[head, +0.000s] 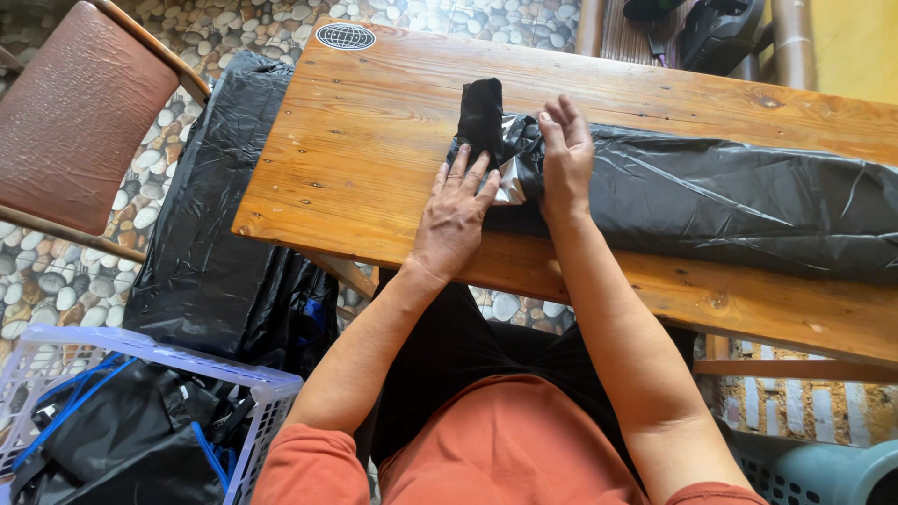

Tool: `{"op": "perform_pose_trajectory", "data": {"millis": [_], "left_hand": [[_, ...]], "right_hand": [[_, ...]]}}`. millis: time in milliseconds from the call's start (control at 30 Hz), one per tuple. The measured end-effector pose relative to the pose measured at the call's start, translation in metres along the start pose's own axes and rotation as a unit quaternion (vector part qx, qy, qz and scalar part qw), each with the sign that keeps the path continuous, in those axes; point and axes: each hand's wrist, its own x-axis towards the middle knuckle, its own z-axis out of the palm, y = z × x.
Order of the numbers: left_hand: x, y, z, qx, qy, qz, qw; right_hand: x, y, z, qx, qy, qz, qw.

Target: The person folds a large black plastic sheet on a wooden table. They use a brush to sweep the surface of the sheet before folding it multiple times into a compact rectangular bundle.

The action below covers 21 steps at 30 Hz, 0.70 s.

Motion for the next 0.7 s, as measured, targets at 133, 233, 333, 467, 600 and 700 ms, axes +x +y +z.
{"op": "perform_pose_trajectory", "data": {"millis": [133, 233, 333, 467, 600, 700], "left_hand": [[-0.001, -0.001, 0.009, 0.036, 0.022, 0.03, 0.999], [-0.001, 0.0, 0.008, 0.041, 0.031, 0.033, 0.998], [0.0, 0.003, 0.006, 0.036, 0.038, 0.033, 0.998], [0.001, 0.002, 0.005, 0.022, 0.03, 0.03, 0.999], [-0.001, 0.0, 0.008, 0.003, 0.024, 0.031, 0.999], [0.002, 0.002, 0.001, -0.002, 0.034, 0.03, 0.999]], "right_hand": [[-0.011, -0.049, 0.014, -0.288, -0.059, -0.182, 0.939], [-0.005, -0.065, 0.03, -0.484, -0.099, -0.2, 0.846], [0.01, -0.074, 0.051, -0.549, -0.124, -0.121, 0.818], [0.027, -0.105, 0.087, -0.606, -0.193, 0.128, 0.761], [0.057, -0.083, 0.087, -0.616, -0.228, 0.14, 0.741], [0.071, -0.075, 0.086, -0.596, -0.252, 0.182, 0.74]]}}
